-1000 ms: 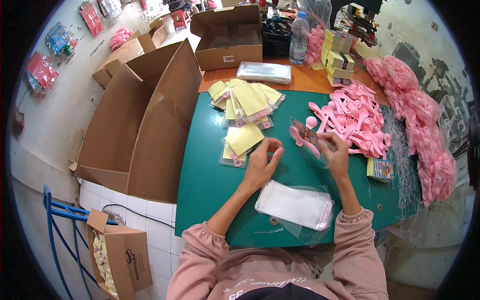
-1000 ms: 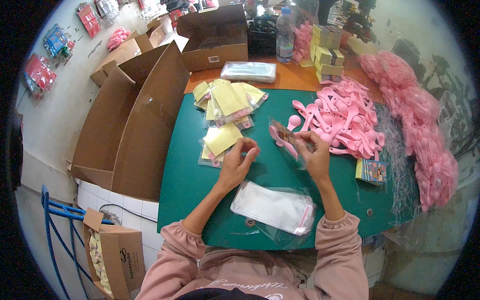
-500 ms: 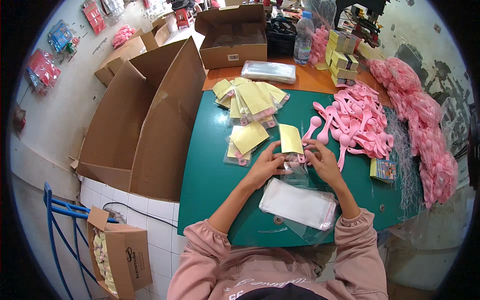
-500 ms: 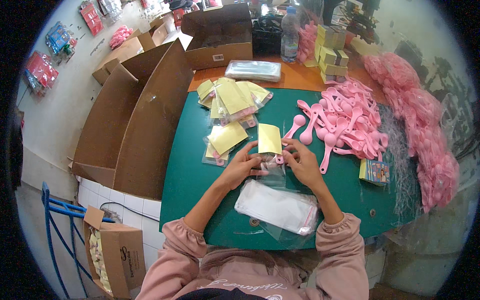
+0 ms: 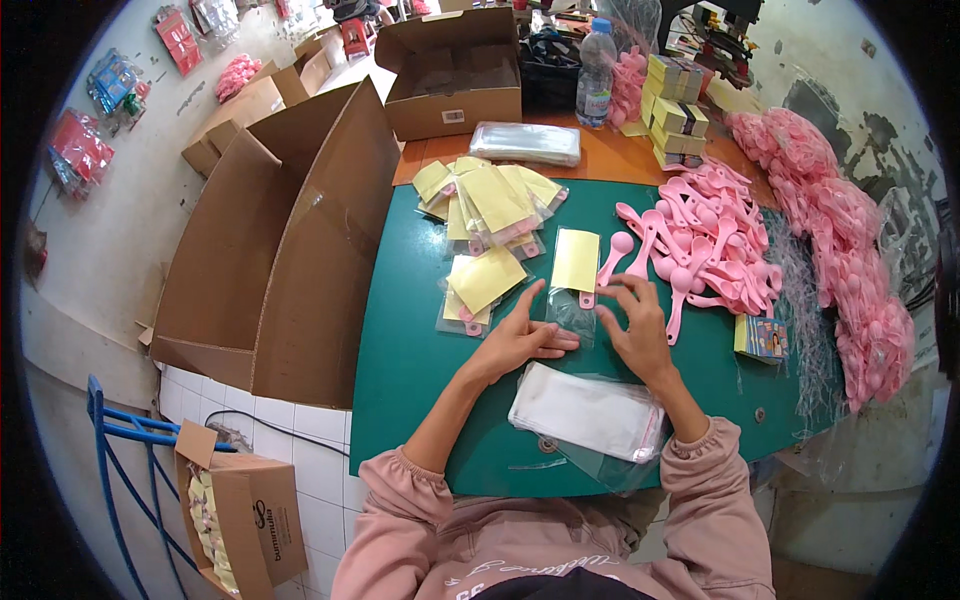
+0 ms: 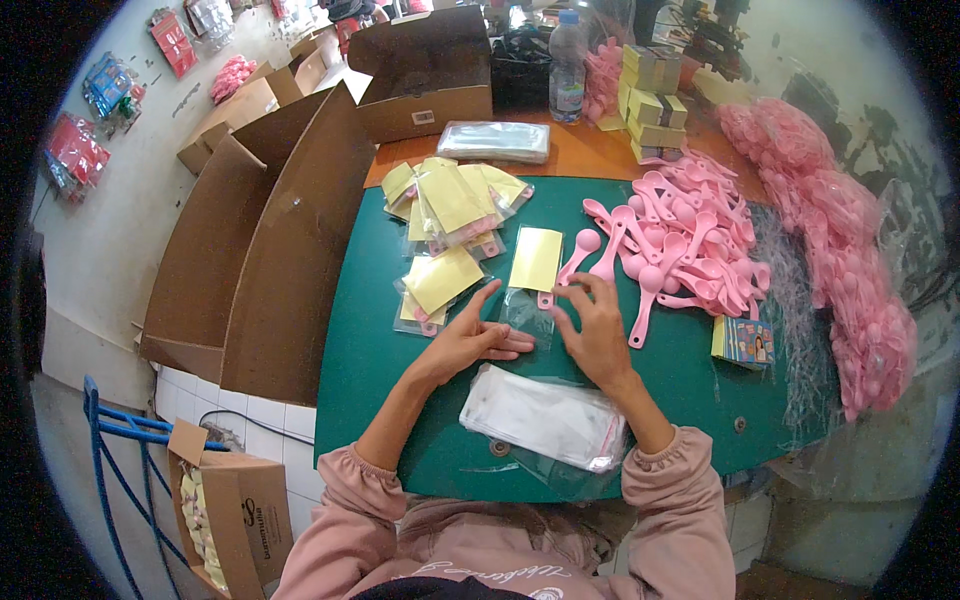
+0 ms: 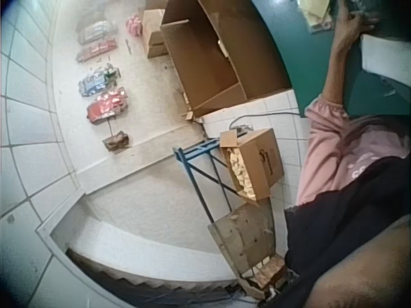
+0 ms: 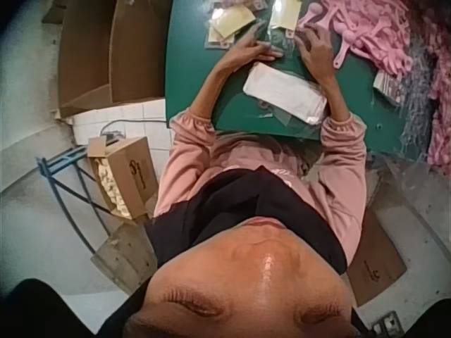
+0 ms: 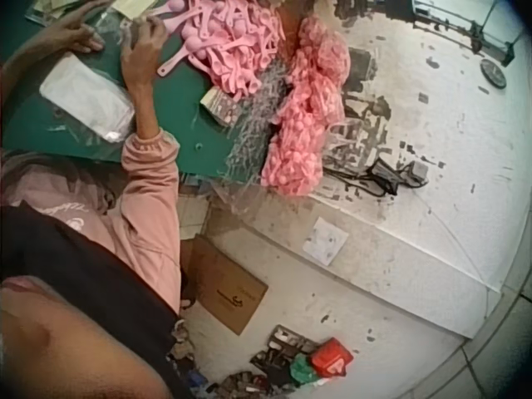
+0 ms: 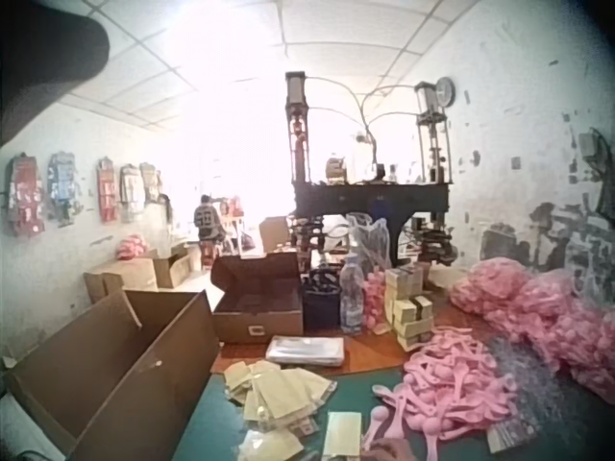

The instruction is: The person repeatedly picks up pink plastic spoons and small yellow cards, places them into clear plastic bags, and seals the bags. The person stacks the completed packages on the table. The task is performed continuously throughout the clip.

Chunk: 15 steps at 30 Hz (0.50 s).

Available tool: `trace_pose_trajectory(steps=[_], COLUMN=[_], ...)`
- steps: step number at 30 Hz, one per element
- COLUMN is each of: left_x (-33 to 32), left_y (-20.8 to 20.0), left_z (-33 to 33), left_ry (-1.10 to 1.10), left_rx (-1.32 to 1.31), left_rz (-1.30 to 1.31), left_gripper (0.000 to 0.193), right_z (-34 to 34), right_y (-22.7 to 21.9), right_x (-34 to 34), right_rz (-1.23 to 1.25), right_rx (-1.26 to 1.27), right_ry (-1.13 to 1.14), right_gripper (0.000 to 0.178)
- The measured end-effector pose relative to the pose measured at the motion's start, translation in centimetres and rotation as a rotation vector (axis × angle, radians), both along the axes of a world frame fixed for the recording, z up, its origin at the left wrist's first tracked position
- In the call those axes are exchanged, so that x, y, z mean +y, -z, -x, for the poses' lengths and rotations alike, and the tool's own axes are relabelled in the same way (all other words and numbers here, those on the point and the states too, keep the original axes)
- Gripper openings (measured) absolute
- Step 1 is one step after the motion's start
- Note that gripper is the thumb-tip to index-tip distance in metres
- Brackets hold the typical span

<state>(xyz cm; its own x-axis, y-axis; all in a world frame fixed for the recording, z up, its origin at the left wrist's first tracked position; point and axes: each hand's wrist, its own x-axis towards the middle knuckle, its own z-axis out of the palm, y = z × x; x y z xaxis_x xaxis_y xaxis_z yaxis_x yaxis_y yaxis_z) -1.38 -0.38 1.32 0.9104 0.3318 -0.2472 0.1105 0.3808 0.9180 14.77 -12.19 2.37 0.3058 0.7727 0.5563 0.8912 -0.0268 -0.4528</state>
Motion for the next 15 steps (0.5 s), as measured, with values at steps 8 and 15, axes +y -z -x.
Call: trace_pose_trajectory(steps=[8,15], left_x=[0.1,-0.7], left_y=[0.1,-0.7], left_z=[0.3,0.3], left_ry=[0.139,0.048], left_rx=[-0.051,-0.054], left_rz=[-0.228,-0.266], left_gripper=[0.062,0.061], right_z=[3.0,3.0], right_y=[0.1,0.1], right_x=[0.2,0.2], right_rz=[0.141,0.216], right_rx=[0.182,0.261], right_ry=[-0.247,-0.297], right_gripper=[0.021,0.019])
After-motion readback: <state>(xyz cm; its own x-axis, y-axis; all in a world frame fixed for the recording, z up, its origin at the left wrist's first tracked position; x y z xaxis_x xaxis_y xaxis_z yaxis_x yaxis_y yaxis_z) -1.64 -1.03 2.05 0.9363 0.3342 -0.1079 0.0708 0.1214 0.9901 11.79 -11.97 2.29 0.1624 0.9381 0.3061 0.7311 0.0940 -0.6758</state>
